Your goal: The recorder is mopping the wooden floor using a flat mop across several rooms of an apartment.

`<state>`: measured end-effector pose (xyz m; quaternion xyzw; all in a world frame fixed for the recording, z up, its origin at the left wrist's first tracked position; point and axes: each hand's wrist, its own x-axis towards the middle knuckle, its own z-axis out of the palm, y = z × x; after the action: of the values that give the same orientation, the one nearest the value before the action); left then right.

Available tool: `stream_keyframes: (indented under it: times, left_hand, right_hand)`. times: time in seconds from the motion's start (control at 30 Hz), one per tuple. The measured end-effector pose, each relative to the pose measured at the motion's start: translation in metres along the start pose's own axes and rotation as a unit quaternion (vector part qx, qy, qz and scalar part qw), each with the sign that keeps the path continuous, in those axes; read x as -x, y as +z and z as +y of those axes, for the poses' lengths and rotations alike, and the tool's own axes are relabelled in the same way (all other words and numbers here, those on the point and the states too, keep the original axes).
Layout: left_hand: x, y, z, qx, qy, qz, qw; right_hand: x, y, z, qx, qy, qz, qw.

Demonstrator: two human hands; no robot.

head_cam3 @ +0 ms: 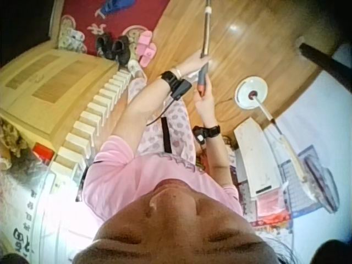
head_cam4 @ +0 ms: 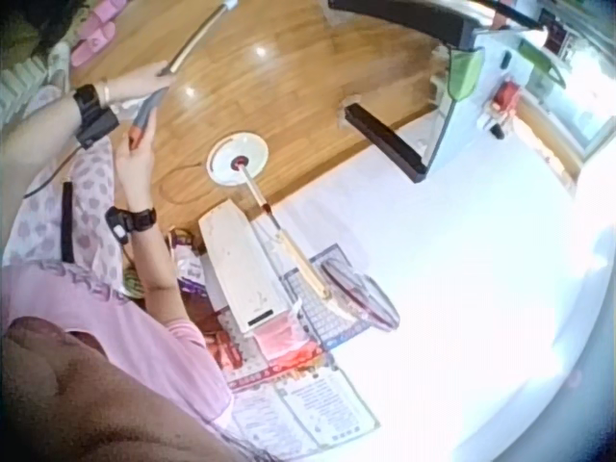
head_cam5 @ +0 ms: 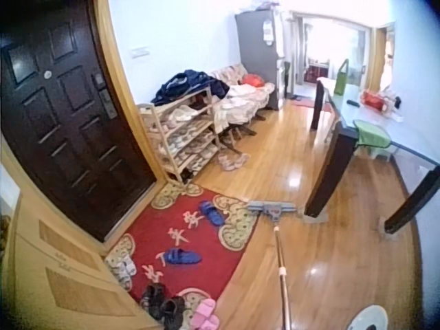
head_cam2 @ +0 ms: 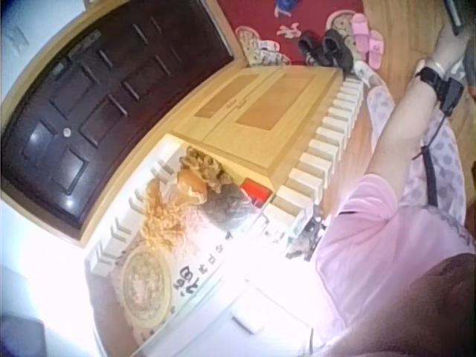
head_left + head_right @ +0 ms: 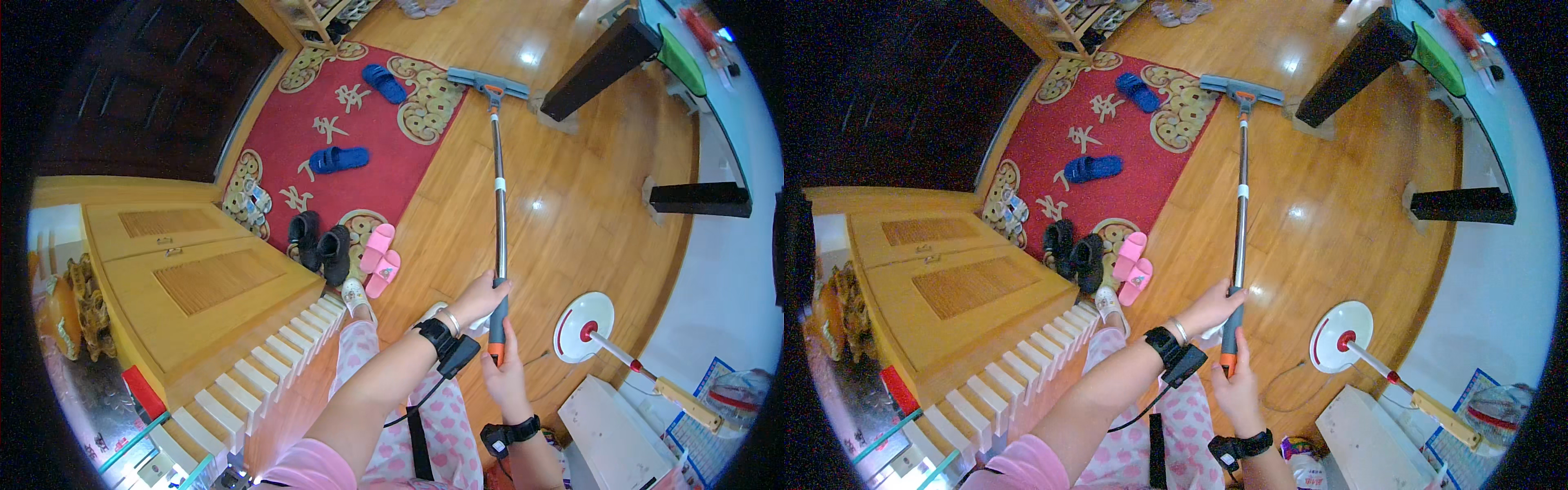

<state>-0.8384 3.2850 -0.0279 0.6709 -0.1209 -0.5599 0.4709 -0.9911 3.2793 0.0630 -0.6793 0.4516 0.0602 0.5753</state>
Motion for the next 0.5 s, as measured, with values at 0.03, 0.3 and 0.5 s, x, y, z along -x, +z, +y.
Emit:
stream_keyframes:
  times: [0.03,0.3,0.5]
  left_hand:
    - [0.0,0.002,0.0,0.001,-0.003,0.005,1.0]
    - [-0.006,0.008,-0.003,-0.018,-0.003,0.001,1.0]
    - [-0.005,0.011,-0.008,0.028,-0.007,-0.007,1.0]
  right_hand:
    - [0.0,-0.002,0.0,0.0,-0.002,0.002,1.0]
    - [-0.001,-0.012,-0.003,0.074,-0.001,0.003,0.997]
    - [0.001,-0.011,-0.007,0.055,-0.003,0.01,0.998]
